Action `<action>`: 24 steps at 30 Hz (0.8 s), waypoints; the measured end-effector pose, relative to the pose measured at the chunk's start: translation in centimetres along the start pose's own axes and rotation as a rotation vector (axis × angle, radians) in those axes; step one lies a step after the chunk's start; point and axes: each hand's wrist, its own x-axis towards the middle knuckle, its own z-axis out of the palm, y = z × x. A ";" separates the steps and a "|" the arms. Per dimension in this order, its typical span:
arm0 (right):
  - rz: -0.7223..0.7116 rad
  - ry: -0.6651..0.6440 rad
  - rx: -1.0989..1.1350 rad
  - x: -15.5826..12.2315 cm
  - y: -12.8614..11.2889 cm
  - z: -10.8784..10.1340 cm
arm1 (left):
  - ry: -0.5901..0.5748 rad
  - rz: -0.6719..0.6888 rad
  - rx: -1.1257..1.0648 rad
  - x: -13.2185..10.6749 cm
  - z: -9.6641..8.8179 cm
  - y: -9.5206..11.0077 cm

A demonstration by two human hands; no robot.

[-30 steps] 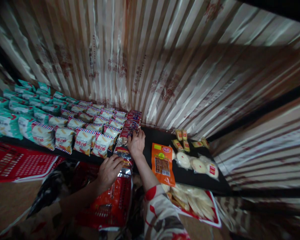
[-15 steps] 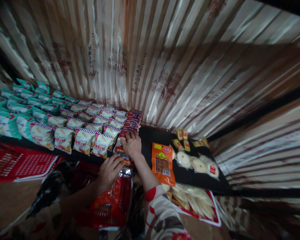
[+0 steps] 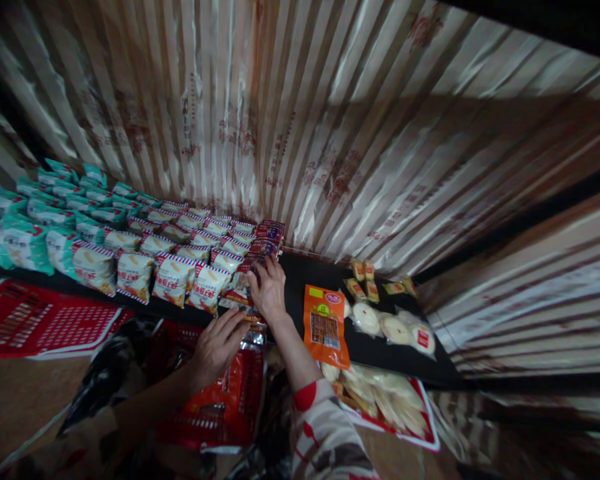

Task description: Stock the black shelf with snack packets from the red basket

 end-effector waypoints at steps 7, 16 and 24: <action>0.085 0.036 0.084 -2.9 0.4 -0.6 | -0.032 -0.023 -0.016 -0.5 -0.3 0.1; 0.187 0.228 0.261 -5.9 -0.5 -3.0 | 0.067 -0.079 -0.203 -0.7 -2.2 0.1; 0.412 0.024 0.541 -15.8 -4.6 -2.8 | -0.058 -0.432 -0.350 -8.9 -1.7 -0.8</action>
